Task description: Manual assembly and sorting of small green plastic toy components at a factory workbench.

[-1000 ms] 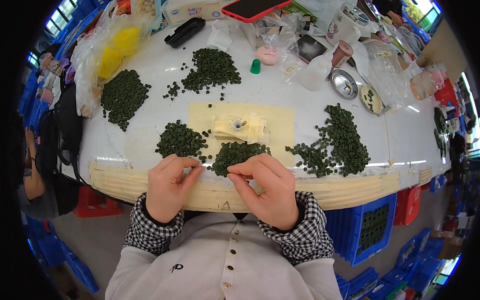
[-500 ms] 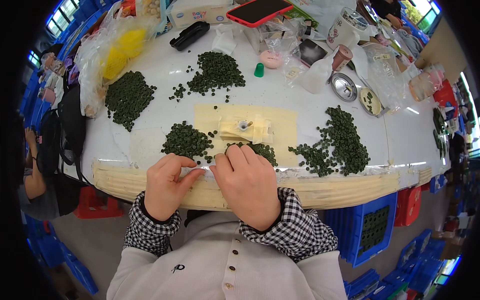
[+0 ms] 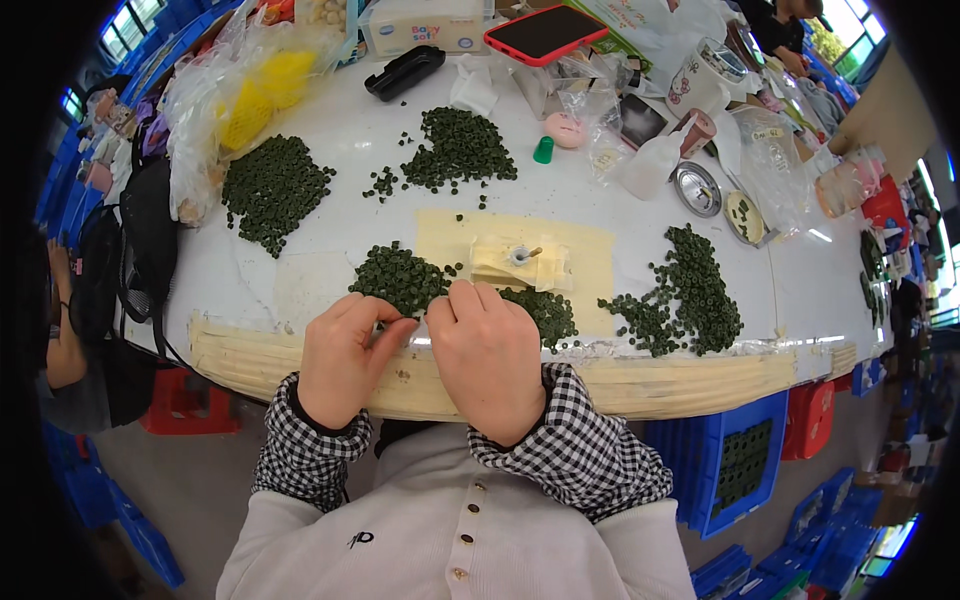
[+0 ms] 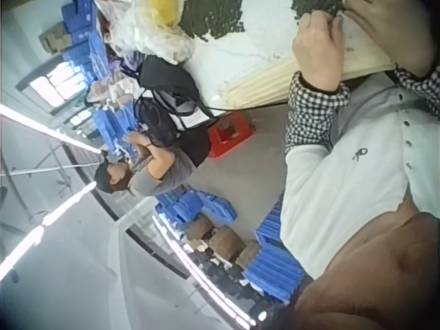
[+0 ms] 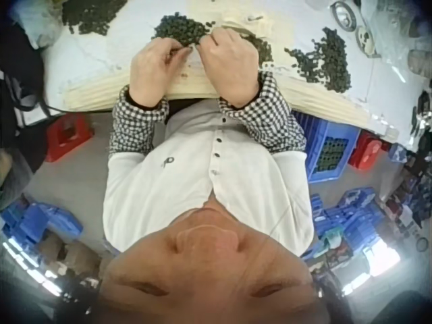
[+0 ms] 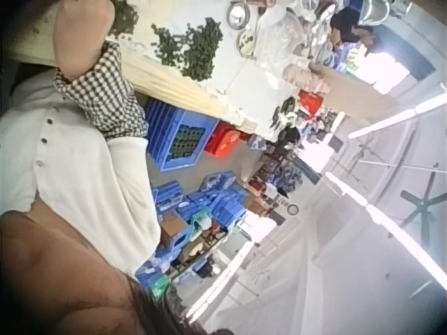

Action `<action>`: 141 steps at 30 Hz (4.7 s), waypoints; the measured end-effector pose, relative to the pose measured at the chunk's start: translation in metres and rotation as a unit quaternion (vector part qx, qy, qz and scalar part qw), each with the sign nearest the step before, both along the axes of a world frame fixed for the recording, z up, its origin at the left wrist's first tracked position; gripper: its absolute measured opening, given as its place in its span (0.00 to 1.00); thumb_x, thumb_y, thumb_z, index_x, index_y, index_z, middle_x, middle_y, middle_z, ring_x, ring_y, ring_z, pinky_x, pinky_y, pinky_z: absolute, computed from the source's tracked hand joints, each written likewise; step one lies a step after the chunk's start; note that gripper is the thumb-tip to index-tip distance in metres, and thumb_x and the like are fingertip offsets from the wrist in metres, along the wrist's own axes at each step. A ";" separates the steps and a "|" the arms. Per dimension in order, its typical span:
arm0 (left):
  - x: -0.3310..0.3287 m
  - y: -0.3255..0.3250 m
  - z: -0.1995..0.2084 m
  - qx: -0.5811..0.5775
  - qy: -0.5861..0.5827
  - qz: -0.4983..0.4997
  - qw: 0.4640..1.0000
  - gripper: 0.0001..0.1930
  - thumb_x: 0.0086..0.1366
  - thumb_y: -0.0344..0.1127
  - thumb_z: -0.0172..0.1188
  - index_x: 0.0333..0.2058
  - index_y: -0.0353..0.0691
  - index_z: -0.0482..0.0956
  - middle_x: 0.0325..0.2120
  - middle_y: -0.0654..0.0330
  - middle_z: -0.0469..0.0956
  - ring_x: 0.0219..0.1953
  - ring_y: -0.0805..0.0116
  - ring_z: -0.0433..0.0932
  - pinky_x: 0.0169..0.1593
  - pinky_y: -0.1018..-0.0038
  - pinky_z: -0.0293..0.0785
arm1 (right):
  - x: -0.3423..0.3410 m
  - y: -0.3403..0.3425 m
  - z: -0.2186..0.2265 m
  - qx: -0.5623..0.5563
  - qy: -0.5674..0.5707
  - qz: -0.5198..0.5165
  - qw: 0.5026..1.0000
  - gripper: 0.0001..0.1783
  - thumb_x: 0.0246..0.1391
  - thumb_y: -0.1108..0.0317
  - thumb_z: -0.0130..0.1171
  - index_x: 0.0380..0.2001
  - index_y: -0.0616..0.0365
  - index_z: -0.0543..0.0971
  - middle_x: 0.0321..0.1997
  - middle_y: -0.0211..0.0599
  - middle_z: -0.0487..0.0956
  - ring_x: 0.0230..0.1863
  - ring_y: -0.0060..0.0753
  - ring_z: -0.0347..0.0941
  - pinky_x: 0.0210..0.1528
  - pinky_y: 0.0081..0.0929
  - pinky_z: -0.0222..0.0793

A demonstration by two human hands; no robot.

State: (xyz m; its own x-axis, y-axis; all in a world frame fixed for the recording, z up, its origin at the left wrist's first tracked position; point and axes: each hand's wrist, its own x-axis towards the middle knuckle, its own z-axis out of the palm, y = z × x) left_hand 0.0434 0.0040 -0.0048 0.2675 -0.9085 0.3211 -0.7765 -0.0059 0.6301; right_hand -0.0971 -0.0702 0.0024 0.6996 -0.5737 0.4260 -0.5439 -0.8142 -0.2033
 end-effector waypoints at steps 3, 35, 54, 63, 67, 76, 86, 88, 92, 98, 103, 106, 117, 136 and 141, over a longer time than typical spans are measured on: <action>0.001 -0.003 -0.002 -0.024 -0.026 0.029 0.999 0.07 0.50 0.28 0.65 0.23 0.36 0.74 0.17 0.59 0.69 0.15 0.68 0.66 0.20 0.73 0.62 | 0.005 -0.001 -0.002 0.005 0.006 -0.005 1.000 0.06 0.38 0.69 0.59 0.22 0.55 0.73 0.22 0.32 0.67 0.27 0.31 0.68 0.26 0.26 0.65; -0.038 -0.002 0.009 0.103 0.807 -0.086 0.576 0.13 0.67 0.33 0.45 0.48 0.35 0.71 0.30 0.64 0.71 0.22 0.82 0.58 0.25 0.84 0.57 | -0.098 -0.015 0.008 0.186 -0.068 0.038 0.979 0.06 0.40 0.72 0.63 0.23 0.57 0.75 0.23 0.32 0.70 0.29 0.36 0.66 0.32 0.30 0.64; -0.043 -0.005 0.004 0.105 0.835 -0.103 0.530 0.09 0.65 0.29 0.50 0.43 0.34 0.73 0.34 0.60 0.77 0.20 0.84 0.58 0.25 0.86 0.57 | -0.091 -0.006 0.002 0.217 -0.171 0.025 0.961 0.08 0.42 0.82 0.57 0.29 0.64 0.73 0.27 0.40 0.72 0.28 0.38 0.69 0.30 0.28 0.66; -0.046 -0.018 0.000 0.094 0.812 -0.122 0.563 0.11 0.63 0.27 0.52 0.44 0.33 0.74 0.34 0.58 0.78 0.19 0.83 0.58 0.24 0.86 0.57 | -0.093 -0.020 0.008 0.347 -0.285 0.052 0.892 0.10 0.44 0.82 0.60 0.33 0.64 0.79 0.31 0.39 0.79 0.30 0.26 0.75 0.34 0.19 0.69; -0.050 -0.025 0.004 0.100 0.795 -0.114 0.588 0.10 0.63 0.27 0.53 0.43 0.33 0.75 0.33 0.58 0.78 0.19 0.84 0.58 0.24 0.85 0.57 | -0.087 -0.016 0.006 0.512 -0.389 0.011 0.765 0.08 0.47 0.82 0.59 0.34 0.67 0.77 0.34 0.38 0.79 0.34 0.23 0.75 0.40 0.19 0.71; -0.051 -0.023 -0.007 0.091 0.774 -0.147 0.609 0.09 0.60 0.24 0.55 0.41 0.35 0.74 0.35 0.55 0.78 0.20 0.84 0.60 0.23 0.86 0.56 | -0.092 -0.022 0.000 0.581 -0.373 0.058 0.721 0.08 0.49 0.80 0.59 0.34 0.68 0.76 0.35 0.37 0.78 0.37 0.22 0.74 0.43 0.19 0.70; -0.053 -0.023 -0.004 0.087 0.731 -0.161 0.657 0.12 0.62 0.26 0.53 0.44 0.34 0.74 0.32 0.56 0.78 0.18 0.83 0.58 0.22 0.85 0.55 | -0.089 -0.021 0.000 0.597 -0.388 0.076 0.698 0.08 0.52 0.79 0.56 0.37 0.69 0.75 0.36 0.38 0.78 0.38 0.22 0.74 0.44 0.19 0.70; -0.051 -0.023 -0.006 0.094 0.748 -0.163 0.636 0.13 0.64 0.28 0.52 0.47 0.33 0.73 0.32 0.56 0.77 0.18 0.83 0.57 0.23 0.85 0.55 | -0.089 -0.021 0.000 0.598 -0.392 0.081 0.694 0.09 0.52 0.79 0.56 0.37 0.69 0.75 0.37 0.38 0.78 0.38 0.22 0.74 0.44 0.20 0.70; -0.053 -0.026 -0.002 0.103 0.750 -0.152 0.635 0.14 0.65 0.29 0.50 0.48 0.33 0.72 0.32 0.57 0.77 0.18 0.84 0.57 0.23 0.85 0.56 | -0.090 -0.022 -0.002 0.602 -0.386 0.079 0.694 0.08 0.51 0.79 0.56 0.36 0.69 0.75 0.37 0.39 0.78 0.38 0.23 0.74 0.44 0.20 0.70; -0.053 -0.025 -0.004 0.092 0.748 -0.161 0.638 0.11 0.62 0.26 0.52 0.44 0.34 0.72 0.34 0.54 0.77 0.18 0.85 0.58 0.23 0.86 0.57 | -0.089 -0.025 -0.006 0.542 -0.393 0.111 0.734 0.07 0.49 0.81 0.56 0.35 0.67 0.76 0.37 0.39 0.76 0.39 0.24 0.73 0.43 0.21 0.71; -0.054 -0.024 -0.005 0.082 0.757 -0.158 0.628 0.08 0.60 0.24 0.55 0.39 0.35 0.72 0.34 0.52 0.77 0.19 0.84 0.60 0.23 0.86 0.58 | -0.089 -0.025 -0.004 0.533 -0.395 0.112 0.740 0.08 0.49 0.83 0.56 0.35 0.67 0.76 0.36 0.38 0.74 0.39 0.25 0.72 0.43 0.21 0.71; -0.056 -0.023 -0.005 0.070 0.725 -0.152 0.668 0.09 0.59 0.24 0.56 0.39 0.35 0.73 0.34 0.53 0.78 0.21 0.82 0.64 0.24 0.85 0.60 | -0.089 -0.024 -0.004 0.549 -0.401 0.103 0.726 0.08 0.49 0.83 0.56 0.35 0.67 0.76 0.37 0.38 0.74 0.40 0.25 0.72 0.43 0.21 0.71; -0.056 -0.025 -0.005 0.058 0.585 -0.138 0.797 0.09 0.53 0.19 0.61 0.34 0.33 0.77 0.31 0.57 0.78 0.37 0.72 0.76 0.41 0.78 0.71 | -0.086 -0.023 -0.004 0.555 -0.397 0.095 0.725 0.08 0.49 0.82 0.54 0.35 0.67 0.76 0.37 0.38 0.74 0.39 0.25 0.72 0.42 0.20 0.71; -0.060 -0.026 -0.006 0.003 0.496 -0.094 0.863 0.09 0.51 0.20 0.64 0.34 0.32 0.80 0.24 0.66 0.77 0.23 0.84 0.66 0.28 0.86 0.64 | -0.075 -0.018 0.001 0.362 -0.337 0.040 0.868 0.08 0.44 0.82 0.58 0.31 0.64 0.79 0.31 0.36 0.75 0.30 0.24 0.72 0.33 0.18 0.68; -0.062 -0.026 -0.002 0.010 0.516 -0.074 0.854 0.08 0.52 0.20 0.63 0.34 0.32 0.81 0.24 0.65 0.78 0.24 0.85 0.67 0.29 0.86 0.65 | -0.074 -0.017 0.000 0.327 -0.340 0.054 0.880 0.10 0.44 0.82 0.59 0.33 0.64 0.80 0.32 0.37 0.75 0.30 0.25 0.72 0.31 0.18 0.68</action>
